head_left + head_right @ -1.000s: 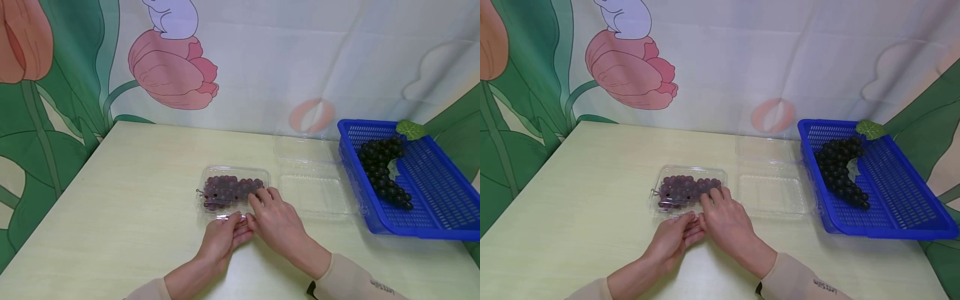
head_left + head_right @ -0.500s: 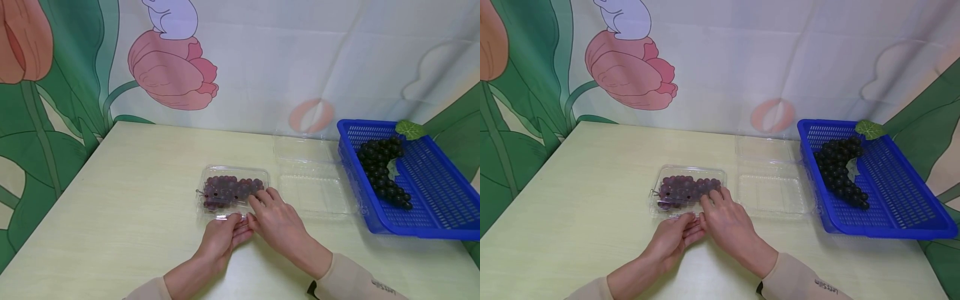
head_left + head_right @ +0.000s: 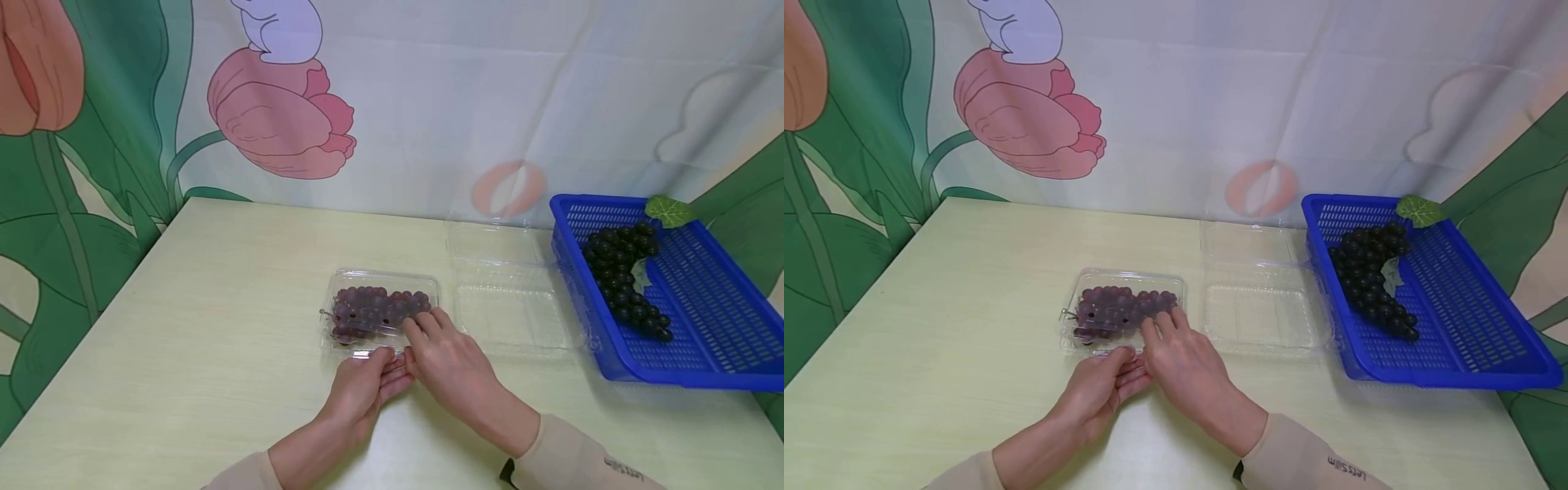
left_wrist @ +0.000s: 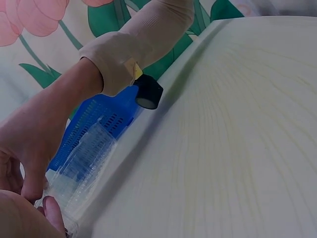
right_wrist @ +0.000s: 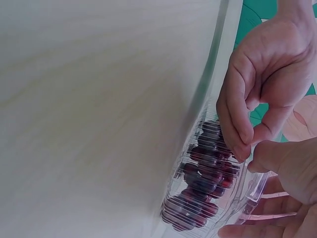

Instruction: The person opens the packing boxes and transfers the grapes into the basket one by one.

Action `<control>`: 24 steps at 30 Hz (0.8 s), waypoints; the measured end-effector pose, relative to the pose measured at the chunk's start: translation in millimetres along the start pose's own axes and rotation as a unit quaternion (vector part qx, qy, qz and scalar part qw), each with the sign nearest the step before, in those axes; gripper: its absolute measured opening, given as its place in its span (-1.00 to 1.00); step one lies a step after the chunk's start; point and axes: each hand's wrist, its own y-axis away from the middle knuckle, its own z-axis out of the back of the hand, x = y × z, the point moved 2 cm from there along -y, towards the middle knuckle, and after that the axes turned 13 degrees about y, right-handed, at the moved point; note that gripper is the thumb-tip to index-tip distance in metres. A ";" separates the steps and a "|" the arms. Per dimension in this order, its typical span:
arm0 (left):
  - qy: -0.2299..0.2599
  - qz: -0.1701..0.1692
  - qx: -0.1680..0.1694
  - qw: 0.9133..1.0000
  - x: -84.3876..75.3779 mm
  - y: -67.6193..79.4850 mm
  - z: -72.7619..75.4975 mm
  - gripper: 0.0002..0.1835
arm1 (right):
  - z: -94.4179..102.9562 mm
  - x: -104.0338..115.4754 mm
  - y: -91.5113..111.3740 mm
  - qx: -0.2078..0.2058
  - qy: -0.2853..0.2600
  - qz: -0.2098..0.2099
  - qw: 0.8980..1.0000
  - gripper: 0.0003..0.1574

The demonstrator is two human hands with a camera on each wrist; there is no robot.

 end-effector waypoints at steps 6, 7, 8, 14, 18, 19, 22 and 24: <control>0.006 0.002 0.000 1.000 -0.5 0.7 -0.2 -0.73 | 2.3 2.7 -1.6 0.009 0.014 0.017 1.000 -0.51; 0.008 0.002 0.000 1.000 -0.6 0.8 -0.3 -0.73 | 2.8 3.2 -1.9 0.011 0.016 0.019 1.000 -0.49; 0.009 0.002 -0.001 1.000 -0.7 1.0 -0.4 -0.73 | 3.3 3.6 -2.3 0.014 0.018 0.022 0.999 -0.49; 0.012 -0.009 0.005 1.000 0.1 1.9 -1.0 -0.70 | 6.0 4.5 -4.3 0.026 0.025 0.036 0.999 -0.47; 0.009 -0.013 0.011 1.000 0.8 1.6 -1.2 -0.70 | 5.8 4.5 -4.5 0.027 0.029 0.041 0.998 -0.41; 0.009 -0.013 0.011 1.000 0.7 1.6 -1.3 -0.71 | 5.6 4.5 -4.4 0.027 0.029 0.042 0.998 -0.41; 0.008 -0.011 0.009 1.000 0.3 1.4 -1.2 -0.71 | 5.4 4.7 -4.2 0.027 0.030 0.044 0.998 -0.38; 0.009 -0.010 0.010 1.000 0.3 1.1 -1.2 -0.72 | 5.6 4.6 -3.8 0.029 0.029 0.043 0.998 -0.35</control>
